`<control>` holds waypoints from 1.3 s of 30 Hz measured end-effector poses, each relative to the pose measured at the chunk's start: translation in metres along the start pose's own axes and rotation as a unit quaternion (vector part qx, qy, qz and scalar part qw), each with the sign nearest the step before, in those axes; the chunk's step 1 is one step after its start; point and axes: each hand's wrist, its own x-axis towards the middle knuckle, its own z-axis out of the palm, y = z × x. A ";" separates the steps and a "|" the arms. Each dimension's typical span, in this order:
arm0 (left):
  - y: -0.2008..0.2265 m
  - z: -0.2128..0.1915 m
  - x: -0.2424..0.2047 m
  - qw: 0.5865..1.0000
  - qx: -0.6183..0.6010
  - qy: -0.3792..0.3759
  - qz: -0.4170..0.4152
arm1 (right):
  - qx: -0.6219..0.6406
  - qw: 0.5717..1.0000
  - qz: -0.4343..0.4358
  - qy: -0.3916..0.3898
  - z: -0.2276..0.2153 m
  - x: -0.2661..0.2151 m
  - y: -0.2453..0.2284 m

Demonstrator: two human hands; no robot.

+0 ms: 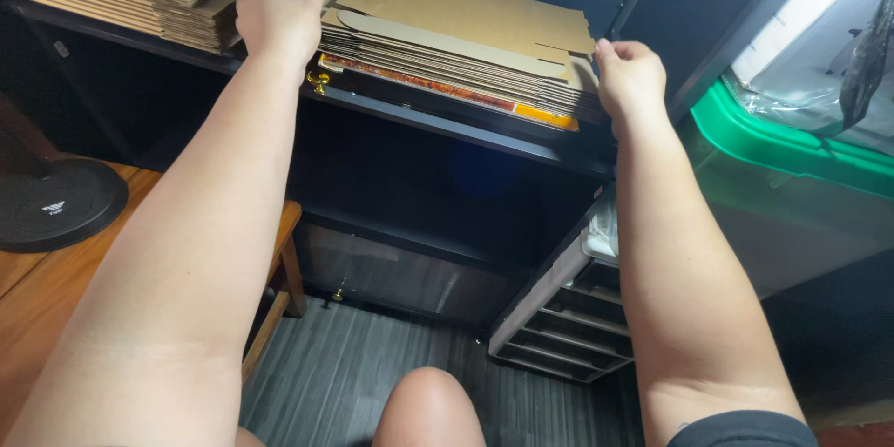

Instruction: The person places flat cardboard pieces onto a shelf, then picks up stacks of clear plastic sleeves and places them on the same shelf. The person handles the cardboard and sleeves by hand, moving them from a wooden surface to the shelf.

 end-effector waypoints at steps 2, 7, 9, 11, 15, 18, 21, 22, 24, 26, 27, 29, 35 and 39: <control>0.000 -0.006 -0.007 0.999 -0.021 -0.020 -0.012 | 0.037 0.998 0.048 -0.009 0.003 -0.011 -0.001; -0.012 0.001 -0.004 0.997 -0.055 -0.062 -0.006 | 0.112 0.987 0.116 0.002 0.004 -0.037 -0.008; -0.014 0.003 -0.003 0.993 -0.060 -0.098 0.018 | 0.101 0.985 0.138 0.000 -0.001 -0.052 -0.021; -0.009 0.001 -0.011 0.992 -0.051 -0.115 0.016 | 0.129 0.983 0.129 0.001 0.006 -0.051 -0.017; 0.001 -0.005 -0.022 0.989 -0.022 -0.145 -0.009 | 0.110 0.988 0.106 0.010 0.011 -0.053 -0.013; -0.005 -0.001 -0.016 0.989 -0.019 -0.147 0.007 | 0.102 0.990 0.093 0.022 0.012 -0.053 -0.009; -0.011 0.006 -0.006 0.987 -0.006 -0.155 0.030 | 0.101 0.992 0.073 0.030 0.017 -0.046 0.000; -0.011 0.007 -0.006 0.987 -0.006 -0.156 0.030 | 0.100 0.992 0.073 0.030 0.017 -0.046 0.001; -0.011 0.008 -0.006 0.986 0.001 -0.163 0.022 | 0.095 0.993 0.062 0.037 0.018 -0.046 0.003; -0.014 0.010 -0.003 0.986 0.007 -0.162 0.027 | 0.097 0.993 0.061 0.035 0.018 -0.048 0.001; -0.015 0.011 -0.002 0.986 0.013 -0.161 0.033 | 0.098 0.993 0.059 0.033 0.017 -0.049 0.000; -0.010 0.008 -0.007 0.986 0.012 -0.163 0.026 | 0.098 0.993 0.058 0.034 0.019 -0.047 0.003; -0.014 0.010 -0.004 0.987 -0.010 -0.158 0.026 | 0.116 0.991 0.047 0.040 0.019 -0.045 0.007; -0.020 0.010 0.000 0.988 -0.018 -0.144 0.049 | 0.150 0.986 0.062 0.032 0.010 -0.056 -0.001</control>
